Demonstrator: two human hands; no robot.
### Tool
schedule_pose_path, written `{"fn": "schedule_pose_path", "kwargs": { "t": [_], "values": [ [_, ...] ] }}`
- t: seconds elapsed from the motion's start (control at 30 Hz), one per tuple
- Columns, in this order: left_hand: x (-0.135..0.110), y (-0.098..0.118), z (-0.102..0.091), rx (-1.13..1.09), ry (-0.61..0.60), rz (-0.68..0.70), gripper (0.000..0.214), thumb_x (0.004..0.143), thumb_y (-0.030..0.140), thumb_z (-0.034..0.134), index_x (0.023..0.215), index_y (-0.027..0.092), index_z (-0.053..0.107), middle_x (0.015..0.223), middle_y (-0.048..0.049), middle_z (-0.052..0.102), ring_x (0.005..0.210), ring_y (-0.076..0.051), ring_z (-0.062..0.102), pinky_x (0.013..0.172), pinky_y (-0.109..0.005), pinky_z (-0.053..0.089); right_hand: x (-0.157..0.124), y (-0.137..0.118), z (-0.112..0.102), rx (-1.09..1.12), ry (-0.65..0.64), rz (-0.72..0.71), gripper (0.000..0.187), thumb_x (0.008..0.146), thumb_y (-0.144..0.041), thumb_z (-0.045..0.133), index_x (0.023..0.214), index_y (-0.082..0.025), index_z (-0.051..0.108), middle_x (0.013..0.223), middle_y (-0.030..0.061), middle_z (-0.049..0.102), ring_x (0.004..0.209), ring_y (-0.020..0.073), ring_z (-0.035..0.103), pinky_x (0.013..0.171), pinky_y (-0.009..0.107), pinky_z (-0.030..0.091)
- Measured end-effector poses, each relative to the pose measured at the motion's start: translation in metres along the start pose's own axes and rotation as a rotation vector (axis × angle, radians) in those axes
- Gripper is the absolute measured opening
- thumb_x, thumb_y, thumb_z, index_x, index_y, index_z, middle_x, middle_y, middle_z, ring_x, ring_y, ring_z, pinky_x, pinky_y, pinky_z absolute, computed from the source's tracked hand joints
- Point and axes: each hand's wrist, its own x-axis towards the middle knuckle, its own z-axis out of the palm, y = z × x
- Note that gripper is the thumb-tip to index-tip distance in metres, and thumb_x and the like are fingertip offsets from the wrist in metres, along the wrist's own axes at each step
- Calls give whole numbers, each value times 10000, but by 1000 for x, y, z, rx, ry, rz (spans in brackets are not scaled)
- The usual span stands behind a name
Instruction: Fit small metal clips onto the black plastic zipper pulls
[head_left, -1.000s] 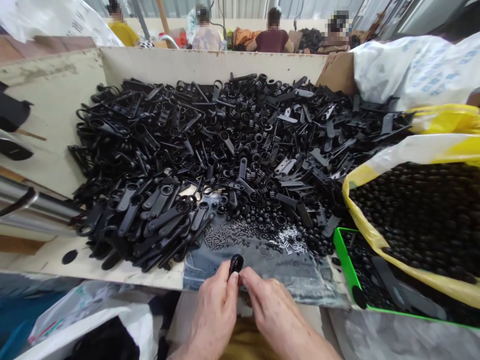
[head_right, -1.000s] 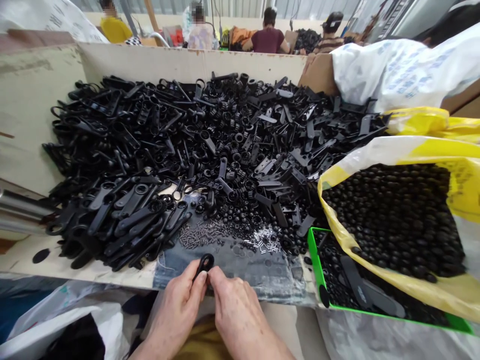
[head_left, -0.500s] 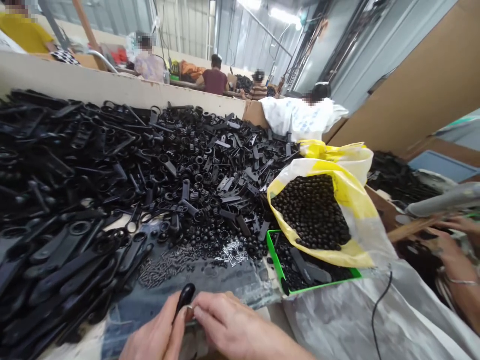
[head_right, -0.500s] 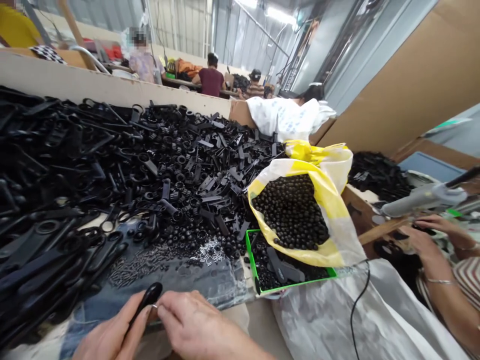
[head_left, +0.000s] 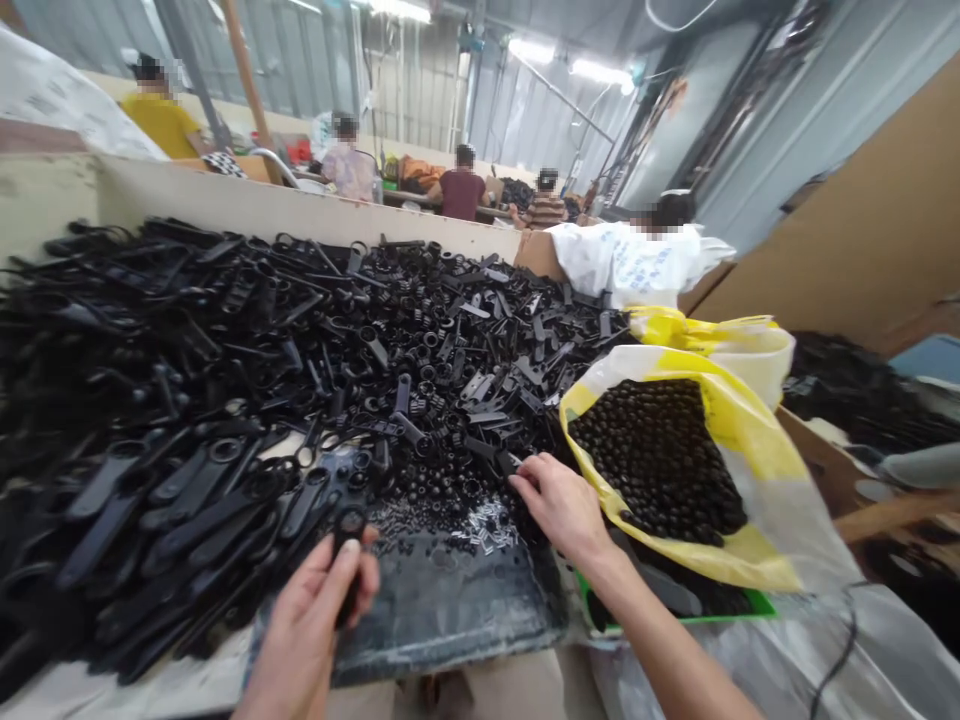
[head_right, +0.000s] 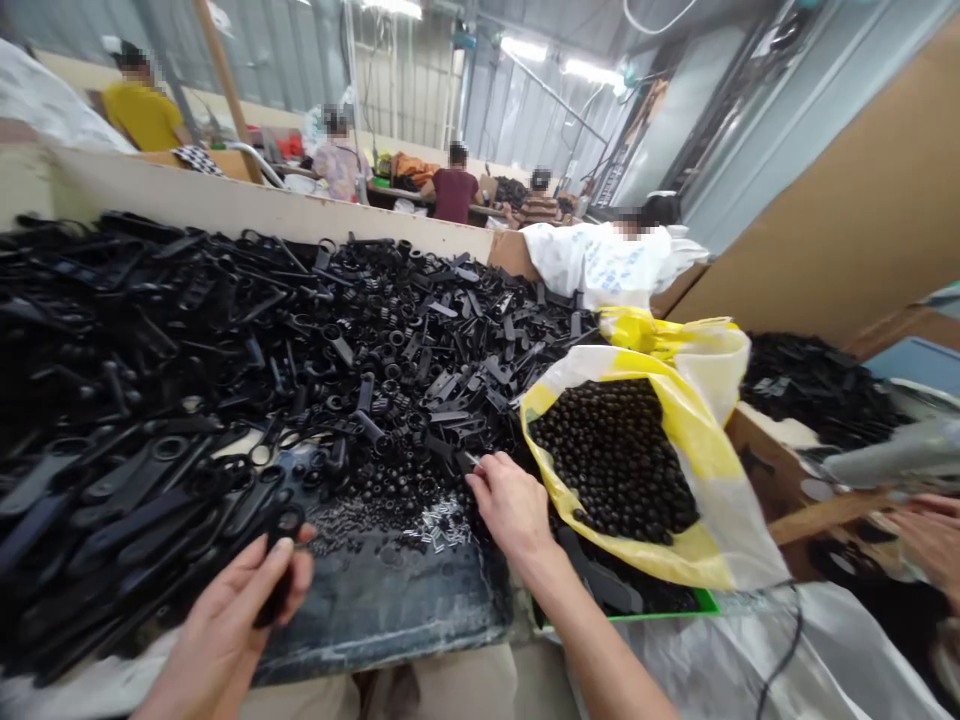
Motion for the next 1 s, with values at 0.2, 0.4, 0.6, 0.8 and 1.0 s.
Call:
{"fn": "schedule_pose_path", "kwargs": {
  "t": [0.2, 0.4, 0.6, 0.8, 1.0],
  "values": [
    [-5, 0, 2, -138, -38, -71, 567, 748, 551, 833, 1170, 181, 753, 972, -69, 783, 912, -216, 645, 727, -279, 456, -16, -5, -15, 418, -87, -2, 472, 932, -629, 555, 742, -214, 676, 643, 14, 617, 589, 184, 558, 542, 275, 438],
    [-8, -3, 7, -320, -132, -180, 409, 825, 374, 745, 1202, 215, 756, 1052, -84, 792, 1061, -256, 683, 934, -353, 492, -71, -76, 33, 1056, -434, 61, 528, 821, -704, 717, 781, -178, 740, 650, 0, 602, 608, 158, 528, 573, 249, 444],
    [-10, -11, -5, -386, -256, -196, 441, 814, 385, 769, 1222, 215, 768, 1137, -80, 798, 1192, -283, 665, 1088, -412, 459, -80, -109, 62, 1177, -458, 89, 569, 811, -731, 725, 834, -167, 794, 810, 83, 744, 833, 258, 685, 780, 330, 553],
    [-13, -20, -1, -343, -121, -157, 483, 795, 447, 786, 1214, 207, 767, 1285, -107, 763, 1385, -326, 558, 1196, -465, 395, -82, -107, 66, 1189, -401, 115, 546, 825, -717, 721, 778, -175, 771, 810, 98, 755, 1040, 338, 706, 884, 374, 557],
    [-22, -22, 1, -168, -41, -129, 515, 851, 483, 760, 1290, 219, 717, 1471, -118, 656, 1506, -319, 428, 1273, -489, 273, -82, -112, 51, 1062, -377, 39, 561, 859, -714, 690, 786, -168, 794, 743, 54, 701, 805, 252, 680, 807, 333, 559]
  ]
}}
